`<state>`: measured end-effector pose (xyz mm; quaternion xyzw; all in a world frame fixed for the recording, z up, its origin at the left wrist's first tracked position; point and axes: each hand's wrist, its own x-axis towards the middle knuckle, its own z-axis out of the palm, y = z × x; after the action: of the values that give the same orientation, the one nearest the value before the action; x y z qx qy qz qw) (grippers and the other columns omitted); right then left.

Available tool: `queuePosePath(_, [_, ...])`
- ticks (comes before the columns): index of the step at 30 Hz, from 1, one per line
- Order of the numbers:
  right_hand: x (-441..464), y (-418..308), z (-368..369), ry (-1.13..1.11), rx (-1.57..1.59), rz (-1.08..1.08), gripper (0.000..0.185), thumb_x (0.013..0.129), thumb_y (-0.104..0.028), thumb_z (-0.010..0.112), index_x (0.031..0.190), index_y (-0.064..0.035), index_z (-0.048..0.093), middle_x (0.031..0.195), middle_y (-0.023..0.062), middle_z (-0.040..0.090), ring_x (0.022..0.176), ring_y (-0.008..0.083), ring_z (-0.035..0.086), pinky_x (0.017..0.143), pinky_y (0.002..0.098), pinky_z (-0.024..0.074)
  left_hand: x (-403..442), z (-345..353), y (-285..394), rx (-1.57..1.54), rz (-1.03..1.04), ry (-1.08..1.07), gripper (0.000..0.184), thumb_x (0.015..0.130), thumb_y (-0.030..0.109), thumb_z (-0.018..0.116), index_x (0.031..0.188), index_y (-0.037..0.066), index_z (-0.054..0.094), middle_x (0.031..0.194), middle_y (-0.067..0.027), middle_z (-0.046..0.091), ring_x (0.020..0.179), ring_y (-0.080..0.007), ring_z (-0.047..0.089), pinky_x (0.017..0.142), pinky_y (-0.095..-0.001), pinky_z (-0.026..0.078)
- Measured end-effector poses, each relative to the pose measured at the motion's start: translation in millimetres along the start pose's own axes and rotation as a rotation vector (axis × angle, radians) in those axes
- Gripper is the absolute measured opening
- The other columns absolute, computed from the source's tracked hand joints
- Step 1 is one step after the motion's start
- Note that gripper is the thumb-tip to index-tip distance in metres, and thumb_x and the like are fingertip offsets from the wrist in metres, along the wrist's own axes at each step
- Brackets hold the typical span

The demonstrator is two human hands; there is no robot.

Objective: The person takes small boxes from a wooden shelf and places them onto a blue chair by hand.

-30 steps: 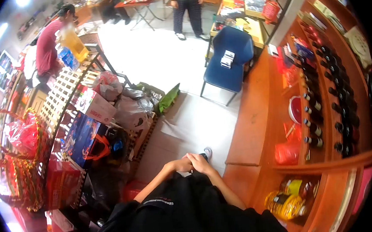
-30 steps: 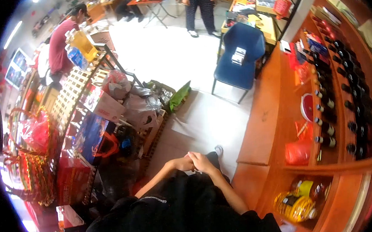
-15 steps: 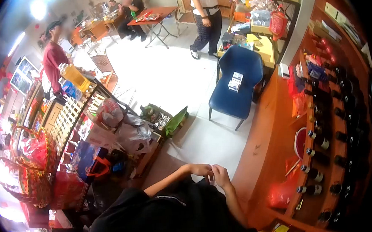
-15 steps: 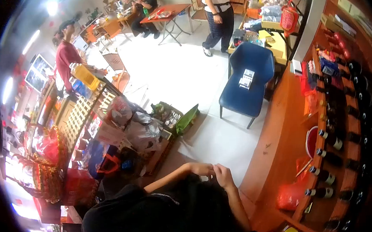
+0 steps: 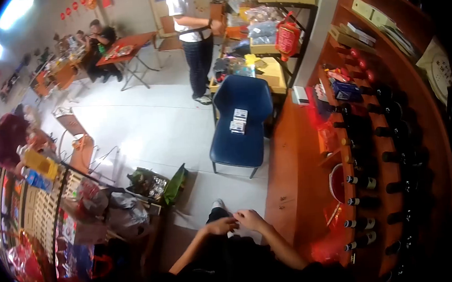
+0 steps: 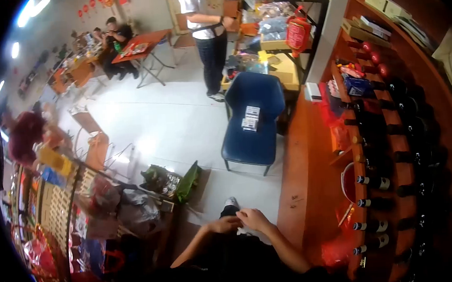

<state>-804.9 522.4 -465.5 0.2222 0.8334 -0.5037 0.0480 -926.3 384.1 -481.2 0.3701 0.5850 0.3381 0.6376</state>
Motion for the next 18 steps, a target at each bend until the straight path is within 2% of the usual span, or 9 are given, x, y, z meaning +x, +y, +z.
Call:
queuePosePath(1, [20, -1, -8, 0.007, -0.033, 0.012, 0.030, 0.088, -0.032, 0.051, 0.092, -0.0031, 0.061, 0.080, 0.0206, 0.063, 0.078, 0.0367, 0.061, 0.068, 0.0403, 0.0469, 9, -29, -5, 0.208, 0.078, -0.056, 0.032, 0.091, 0.017, 0.049, 0.117, -0.001, 0.053, 0.111, -0.0161, 0.059, 0.092, -0.0242, 0.060, 0.080, -0.0340, 0.048])
queuePosePath(2, [30, 5, -15, 0.011, -0.065, 0.079, 0.030, 0.089, -0.031, 0.052, 0.096, -0.0032, 0.060, 0.079, 0.0206, 0.062, 0.076, 0.0344, 0.061, 0.068, 0.0391, 0.0465, 35, -81, -42, 0.632, 0.579, 0.069, 0.031, 0.089, 0.013, 0.049, 0.117, 0.001, 0.054, 0.104, -0.0187, 0.061, 0.088, -0.0272, 0.060, 0.079, -0.0352, 0.048])
queuePosePath(3, [46, 18, -16, 0.004, -0.171, 0.090, 0.029, 0.088, -0.031, 0.052, 0.098, -0.0051, 0.059, 0.079, 0.0202, 0.062, 0.077, 0.0349, 0.061, 0.068, 0.0394, 0.0468, -2, -98, 57, 0.448, 0.221, 0.119, 0.031, 0.086, 0.010, 0.049, 0.115, 0.001, 0.054, 0.096, -0.0197, 0.062, 0.085, -0.0290, 0.061, 0.076, -0.0360, 0.048])
queuePosePath(6, [72, 50, -24, -0.039, -0.228, 0.103, 0.027, 0.087, -0.030, 0.054, 0.102, -0.0080, 0.059, 0.082, 0.0194, 0.063, 0.078, 0.0363, 0.061, 0.071, 0.0394, 0.0475, -58, -133, 198, 0.374, 0.285, 0.606, 0.030, 0.088, 0.012, 0.053, 0.116, 0.000, 0.053, 0.098, -0.0165, 0.063, 0.084, -0.0260, 0.061, 0.073, -0.0325, 0.048])
queuePosePath(8, [84, 12, -51, -0.167, -0.206, 0.343, 0.027, 0.085, -0.029, 0.055, 0.102, -0.0078, 0.058, 0.083, 0.0167, 0.065, 0.079, 0.0331, 0.062, 0.072, 0.0373, 0.0478, -90, -156, 254, 0.214, 0.806, 0.730, 0.029, 0.087, 0.013, 0.051, 0.111, -0.003, 0.055, 0.102, -0.0169, 0.061, 0.091, -0.0265, 0.059, 0.082, -0.0330, 0.045])
queuePosePath(9, [96, 27, -56, -0.174, -0.234, 0.332, 0.027, 0.085, -0.029, 0.056, 0.102, -0.0075, 0.059, 0.084, 0.0149, 0.065, 0.079, 0.0305, 0.062, 0.072, 0.0362, 0.0478, -109, -162, 276, 0.065, 1.040, 0.691, 0.033, 0.086, 0.019, 0.052, 0.108, -0.005, 0.056, 0.102, -0.0190, 0.060, 0.095, -0.0271, 0.057, 0.088, -0.0332, 0.043])
queuePosePath(10, [103, 44, -58, -0.185, -0.258, 0.320, 0.027, 0.085, -0.028, 0.056, 0.102, -0.0072, 0.059, 0.086, 0.0131, 0.065, 0.080, 0.0279, 0.062, 0.072, 0.0351, 0.0478, -116, -157, 285, -0.119, 1.215, 0.784, 0.036, 0.085, 0.026, 0.054, 0.101, -0.006, 0.060, 0.096, -0.0195, 0.061, 0.084, -0.0250, 0.060, 0.082, -0.0306, 0.046])
queuePosePath(12, [114, 50, -73, -0.136, -0.351, 0.326, 0.027, 0.086, -0.028, 0.055, 0.102, -0.0064, 0.059, 0.088, 0.0115, 0.065, 0.082, 0.0235, 0.062, 0.072, 0.0334, 0.0477, -137, -169, 300, -0.015, 1.498, 0.682, 0.036, 0.085, 0.025, 0.053, 0.102, -0.005, 0.060, 0.097, -0.0191, 0.061, 0.085, -0.0248, 0.060, 0.082, -0.0307, 0.046])
queuePosePath(18, [153, 52, -108, -0.006, -0.164, 0.398, 0.023, 0.085, -0.022, 0.058, 0.100, -0.0040, 0.059, 0.086, 0.0133, 0.064, 0.081, 0.0249, 0.061, 0.072, 0.0340, 0.0471, -129, -207, 325, 0.081, 1.647, 0.560, 0.035, 0.086, 0.023, 0.051, 0.104, -0.005, 0.059, 0.099, -0.0179, 0.061, 0.087, -0.0243, 0.059, 0.081, -0.0310, 0.046])
